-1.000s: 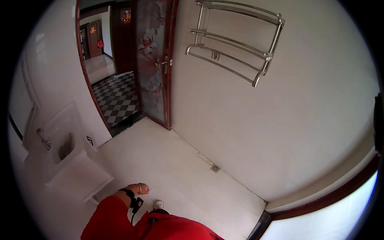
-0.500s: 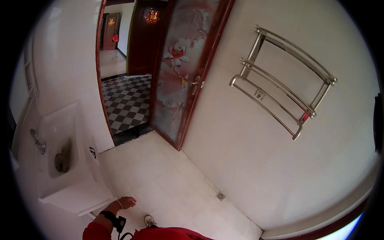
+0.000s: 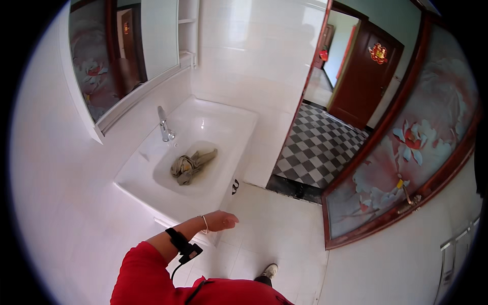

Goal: The person uses a cloth to wipe down a bathroom mirror, moving around the surface after wetting the cloth in a sink.

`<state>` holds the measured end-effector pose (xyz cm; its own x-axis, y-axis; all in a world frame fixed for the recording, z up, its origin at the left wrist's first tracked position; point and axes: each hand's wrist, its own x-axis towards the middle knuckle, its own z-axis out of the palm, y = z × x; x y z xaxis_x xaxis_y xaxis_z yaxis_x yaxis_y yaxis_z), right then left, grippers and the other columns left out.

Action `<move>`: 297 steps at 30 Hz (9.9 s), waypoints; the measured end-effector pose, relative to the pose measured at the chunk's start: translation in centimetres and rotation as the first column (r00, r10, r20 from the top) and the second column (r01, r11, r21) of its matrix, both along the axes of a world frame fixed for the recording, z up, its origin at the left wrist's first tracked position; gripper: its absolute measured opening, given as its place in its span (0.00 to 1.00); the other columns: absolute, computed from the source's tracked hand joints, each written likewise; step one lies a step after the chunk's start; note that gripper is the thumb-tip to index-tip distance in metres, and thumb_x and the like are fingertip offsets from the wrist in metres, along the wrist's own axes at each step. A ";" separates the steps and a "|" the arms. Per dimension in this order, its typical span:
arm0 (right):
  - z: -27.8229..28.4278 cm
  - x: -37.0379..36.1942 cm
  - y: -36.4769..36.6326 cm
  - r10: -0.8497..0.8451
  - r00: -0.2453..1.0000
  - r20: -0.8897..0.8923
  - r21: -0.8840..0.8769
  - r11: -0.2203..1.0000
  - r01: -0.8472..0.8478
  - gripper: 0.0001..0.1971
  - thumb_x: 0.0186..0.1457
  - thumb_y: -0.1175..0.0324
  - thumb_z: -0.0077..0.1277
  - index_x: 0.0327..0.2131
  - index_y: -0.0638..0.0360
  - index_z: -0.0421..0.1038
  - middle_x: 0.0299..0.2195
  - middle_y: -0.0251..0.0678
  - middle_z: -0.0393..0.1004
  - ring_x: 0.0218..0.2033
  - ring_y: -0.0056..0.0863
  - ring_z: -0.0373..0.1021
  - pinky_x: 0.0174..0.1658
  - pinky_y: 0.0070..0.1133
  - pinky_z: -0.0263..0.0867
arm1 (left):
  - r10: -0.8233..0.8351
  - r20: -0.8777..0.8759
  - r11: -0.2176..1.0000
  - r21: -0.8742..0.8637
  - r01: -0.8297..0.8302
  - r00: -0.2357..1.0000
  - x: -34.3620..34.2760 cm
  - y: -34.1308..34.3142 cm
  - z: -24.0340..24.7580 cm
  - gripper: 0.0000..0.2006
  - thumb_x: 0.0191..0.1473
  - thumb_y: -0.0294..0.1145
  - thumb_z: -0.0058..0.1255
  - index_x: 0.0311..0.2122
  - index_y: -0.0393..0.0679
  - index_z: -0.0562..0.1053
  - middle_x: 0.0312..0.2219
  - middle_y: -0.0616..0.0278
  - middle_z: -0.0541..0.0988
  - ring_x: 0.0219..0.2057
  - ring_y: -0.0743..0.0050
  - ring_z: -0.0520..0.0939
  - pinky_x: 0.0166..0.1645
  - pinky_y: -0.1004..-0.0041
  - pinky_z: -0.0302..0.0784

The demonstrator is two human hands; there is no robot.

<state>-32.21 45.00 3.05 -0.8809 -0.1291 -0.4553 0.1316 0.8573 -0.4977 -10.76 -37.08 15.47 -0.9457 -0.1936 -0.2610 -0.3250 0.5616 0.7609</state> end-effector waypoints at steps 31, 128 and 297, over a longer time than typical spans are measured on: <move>3.1 -34.8 -77.4 0.939 0.026 -0.343 0.139 0.078 -0.987 0.06 0.51 0.63 0.45 0.32 0.49 0.68 0.16 0.37 0.66 0.18 0.36 0.63 0.23 0.31 0.59 | 0.673 -0.727 -0.264 -0.412 -0.872 0.140 -6.6 -48.1 26.6 0.12 0.45 0.23 0.43 0.37 0.45 0.73 0.41 0.50 0.69 0.42 0.51 0.73 0.45 0.64 0.71; 30.5 -17.9 -109.4 0.632 -0.657 -0.411 -0.547 -0.748 -0.377 0.05 0.48 0.71 0.52 0.31 0.57 0.75 0.16 0.36 0.71 0.14 0.23 0.64 0.19 0.16 0.57 | 0.887 -0.362 -0.098 0.462 -0.882 -0.288 -12.2 -21.1 12.0 0.05 0.54 0.30 0.43 0.32 0.40 0.66 0.21 0.67 0.70 0.18 0.86 0.66 0.23 0.83 0.64; 18.7 91.1 -15.7 -0.106 -0.968 0.229 -0.935 -0.301 -0.188 0.04 0.54 0.73 0.39 0.27 0.59 0.63 0.10 0.27 0.51 0.14 0.18 0.51 0.17 0.15 0.45 | -0.316 -0.603 -0.666 -0.408 0.624 -0.732 81.8 107.6 9.3 0.19 0.53 0.48 0.38 0.23 0.45 0.71 0.23 0.59 0.76 0.30 0.58 0.76 0.37 0.62 0.63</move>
